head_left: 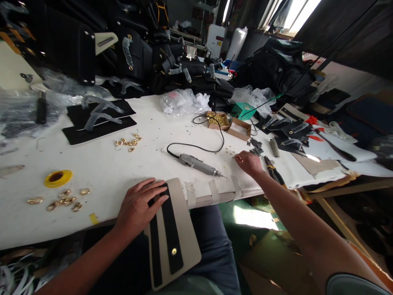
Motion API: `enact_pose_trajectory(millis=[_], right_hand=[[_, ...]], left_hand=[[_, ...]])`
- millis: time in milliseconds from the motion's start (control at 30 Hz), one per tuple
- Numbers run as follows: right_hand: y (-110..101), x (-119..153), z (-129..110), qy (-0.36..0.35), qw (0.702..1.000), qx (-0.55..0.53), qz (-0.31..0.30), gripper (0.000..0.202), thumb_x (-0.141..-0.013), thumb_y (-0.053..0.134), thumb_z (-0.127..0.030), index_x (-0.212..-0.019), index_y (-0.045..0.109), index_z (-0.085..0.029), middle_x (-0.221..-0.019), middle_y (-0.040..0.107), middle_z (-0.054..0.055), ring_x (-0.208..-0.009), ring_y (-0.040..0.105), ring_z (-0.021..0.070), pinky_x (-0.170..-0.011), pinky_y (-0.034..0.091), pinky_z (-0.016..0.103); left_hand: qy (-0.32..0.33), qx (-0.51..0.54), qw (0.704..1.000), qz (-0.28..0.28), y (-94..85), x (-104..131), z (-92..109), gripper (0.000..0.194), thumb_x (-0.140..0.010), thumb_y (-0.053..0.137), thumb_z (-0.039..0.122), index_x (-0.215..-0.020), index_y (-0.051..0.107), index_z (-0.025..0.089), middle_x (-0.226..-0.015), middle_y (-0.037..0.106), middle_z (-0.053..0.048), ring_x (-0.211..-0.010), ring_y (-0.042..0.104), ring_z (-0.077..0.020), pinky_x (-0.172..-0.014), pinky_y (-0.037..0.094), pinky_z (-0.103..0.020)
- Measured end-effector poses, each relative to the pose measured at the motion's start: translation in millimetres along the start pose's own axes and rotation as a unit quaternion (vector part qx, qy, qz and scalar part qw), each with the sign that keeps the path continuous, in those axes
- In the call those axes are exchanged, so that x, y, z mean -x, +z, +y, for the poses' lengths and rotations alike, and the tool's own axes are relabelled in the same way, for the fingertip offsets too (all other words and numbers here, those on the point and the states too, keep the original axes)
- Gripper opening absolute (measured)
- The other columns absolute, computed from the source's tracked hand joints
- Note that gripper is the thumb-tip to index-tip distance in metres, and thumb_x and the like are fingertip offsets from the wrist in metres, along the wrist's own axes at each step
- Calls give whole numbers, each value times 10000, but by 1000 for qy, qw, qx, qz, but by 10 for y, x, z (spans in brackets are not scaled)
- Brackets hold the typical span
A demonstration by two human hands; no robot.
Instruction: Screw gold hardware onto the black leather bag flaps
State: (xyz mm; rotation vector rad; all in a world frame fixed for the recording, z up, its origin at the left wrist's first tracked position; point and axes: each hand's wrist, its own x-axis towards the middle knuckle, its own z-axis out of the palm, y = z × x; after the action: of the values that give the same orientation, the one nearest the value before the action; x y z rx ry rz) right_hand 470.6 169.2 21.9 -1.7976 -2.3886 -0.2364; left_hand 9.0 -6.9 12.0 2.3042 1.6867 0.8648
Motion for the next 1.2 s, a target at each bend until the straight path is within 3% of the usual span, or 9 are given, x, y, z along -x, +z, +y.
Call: enact_pose_trajectory(millis=[267,567,833,1200], right_hand=[[10,31,62,19,997,-71,1,260,-988,586,-359,-1018,830,-276,-1066,802,33,-918,717,195,-735,459,275],[-82,29,265,108,990,-93,12,285,-966,574,-316,-1057,826,-219,-1060,806,59,-927,718,225,-815,501,309],[-90,136,241,97,987,-101,-76,238,-950,657,-372,-1033,848,-257,-1069,792,41,-902,711,200,-773,496,292],[-324,-143,146,106,974,-9,-199,264,-961,630,-424,-1059,839,-296,-1084,809,56,-921,723,236,-734,491,301]], left_hand=[[1,4,1000,6,-5,-12,9,309,-995,628,482,-1157,803,285,-1297,780,-26,-1320,637,-318,-1105,514,-517],[2,-4,1000,8,0,-12,10,333,-1000,603,496,-1152,807,281,-1288,784,-38,-1309,647,-324,-1088,531,-532],[2,-1,1000,10,-4,-18,17,321,-1003,598,491,-1143,804,290,-1279,787,-31,-1311,642,-320,-1096,529,-530],[2,4,1000,7,-8,-23,20,316,-997,615,488,-1159,799,289,-1288,784,-26,-1319,637,-326,-1099,519,-539]])
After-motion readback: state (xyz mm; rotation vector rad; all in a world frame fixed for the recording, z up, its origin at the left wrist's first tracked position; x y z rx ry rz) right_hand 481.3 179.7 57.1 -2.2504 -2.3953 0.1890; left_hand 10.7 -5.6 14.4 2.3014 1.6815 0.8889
